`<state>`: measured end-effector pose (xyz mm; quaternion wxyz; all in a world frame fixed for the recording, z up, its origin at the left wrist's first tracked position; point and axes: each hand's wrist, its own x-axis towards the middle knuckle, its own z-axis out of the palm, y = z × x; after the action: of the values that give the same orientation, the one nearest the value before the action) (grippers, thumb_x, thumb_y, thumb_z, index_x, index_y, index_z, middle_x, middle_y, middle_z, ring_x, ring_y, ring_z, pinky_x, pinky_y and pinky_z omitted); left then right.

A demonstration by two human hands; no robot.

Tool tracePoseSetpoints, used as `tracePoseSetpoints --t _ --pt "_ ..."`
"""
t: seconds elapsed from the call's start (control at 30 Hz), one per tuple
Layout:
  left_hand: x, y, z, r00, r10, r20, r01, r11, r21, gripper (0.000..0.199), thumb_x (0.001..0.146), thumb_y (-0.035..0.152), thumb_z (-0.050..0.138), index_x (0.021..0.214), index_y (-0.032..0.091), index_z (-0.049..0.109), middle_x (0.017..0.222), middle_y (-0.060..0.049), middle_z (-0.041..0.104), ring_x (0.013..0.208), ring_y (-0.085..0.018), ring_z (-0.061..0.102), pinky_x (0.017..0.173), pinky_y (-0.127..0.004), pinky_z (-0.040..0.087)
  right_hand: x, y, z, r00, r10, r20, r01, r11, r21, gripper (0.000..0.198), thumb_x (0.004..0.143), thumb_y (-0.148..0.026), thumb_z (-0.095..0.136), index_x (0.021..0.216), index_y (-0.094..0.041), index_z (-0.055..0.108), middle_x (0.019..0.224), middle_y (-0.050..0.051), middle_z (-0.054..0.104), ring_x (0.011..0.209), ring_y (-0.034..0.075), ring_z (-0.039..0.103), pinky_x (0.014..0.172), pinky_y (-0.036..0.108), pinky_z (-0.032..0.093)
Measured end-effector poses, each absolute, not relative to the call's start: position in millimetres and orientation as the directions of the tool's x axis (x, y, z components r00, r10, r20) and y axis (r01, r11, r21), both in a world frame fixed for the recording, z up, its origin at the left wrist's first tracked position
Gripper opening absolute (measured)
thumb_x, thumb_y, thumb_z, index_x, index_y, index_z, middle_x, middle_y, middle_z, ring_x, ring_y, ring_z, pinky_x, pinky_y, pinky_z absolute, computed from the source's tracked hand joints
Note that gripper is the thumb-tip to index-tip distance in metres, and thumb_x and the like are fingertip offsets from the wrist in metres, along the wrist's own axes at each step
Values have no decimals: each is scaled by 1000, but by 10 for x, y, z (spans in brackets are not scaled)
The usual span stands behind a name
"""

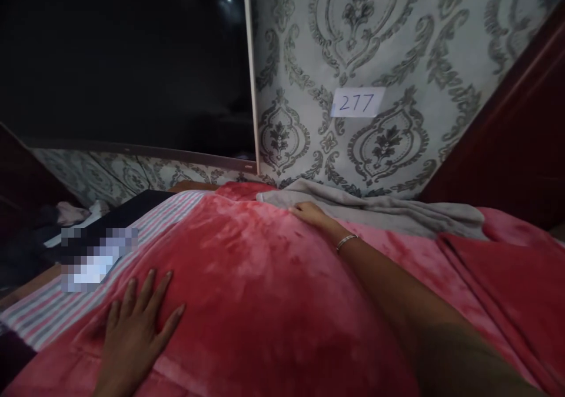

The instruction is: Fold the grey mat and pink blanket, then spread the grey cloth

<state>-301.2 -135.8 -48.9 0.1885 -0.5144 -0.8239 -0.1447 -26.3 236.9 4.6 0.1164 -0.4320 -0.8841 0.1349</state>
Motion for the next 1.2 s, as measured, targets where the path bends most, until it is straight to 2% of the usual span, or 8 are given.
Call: tracePoseSetpoints --t 0.17,0.3,0.37,0.47,0.57,0.9,1.07,1.2 --pt "-3014 -1348 -472 -421 798 431 893 449 40 66 91 48 49 151 22 49 164 -12 33 153 -41 20 118 -63 25 -9 2305 10 -487 866 117 821 499 -277 30 95 -37 51 86 -18 72 87 6 73 79 18 62 63 25 39" --pt "-2948 -1340 -377 -465 805 369 874 485 44 66 91 48 51 153 25 46 165 -11 33 153 -40 20 119 -63 24 -132 2115 74 -410 900 145 865 435 -251 36 97 -36 45 112 -18 72 112 14 73 101 26 63 80 33 47" --pt "-2910 -1334 -329 -480 810 338 868 494 48 68 91 49 51 154 26 43 165 -11 31 154 -40 19 120 -63 22 -129 1882 87 -461 869 181 841 492 -223 46 98 -40 44 134 -19 62 138 17 61 125 31 54 98 42 44" --pt "-2872 -1324 -286 -483 820 306 869 492 55 71 92 52 52 157 26 39 167 -10 27 154 -41 16 121 -64 19 79 1371 -11 -668 710 225 708 698 -102 62 98 -52 43 155 -26 41 163 12 35 147 37 30 113 58 29" --pt "-2836 -1310 -261 -492 829 268 866 497 51 73 93 55 50 158 24 37 168 -11 24 154 -42 14 121 -64 17 474 872 -214 -771 614 166 619 785 -30 65 99 -61 33 159 -34 32 166 7 28 151 37 23 115 63 26" --pt "-2767 -1310 -102 -550 826 126 833 553 15 73 96 58 41 160 27 28 170 -9 18 156 -39 11 121 -61 17 1039 560 -289 -619 778 102 777 627 -65 60 102 -53 26 158 -30 37 164 9 32 149 36 30 114 64 31" --pt "-2619 -1199 174 -580 812 72 815 578 41 72 96 59 37 158 23 35 167 -15 24 153 -42 20 117 -65 23 1760 385 -191 -506 855 111 855 514 -64 59 102 -50 31 158 -31 37 165 8 31 150 37 28 115 63 33" --pt "-2097 -858 280 -319 939 125 948 316 48 70 98 59 36 159 26 32 170 -10 19 156 -38 9 121 -64 12 2196 296 -218 -378 918 116 922 385 -40 59 102 -49 32 157 -28 38 164 10 32 150 36 28 115 63 32"
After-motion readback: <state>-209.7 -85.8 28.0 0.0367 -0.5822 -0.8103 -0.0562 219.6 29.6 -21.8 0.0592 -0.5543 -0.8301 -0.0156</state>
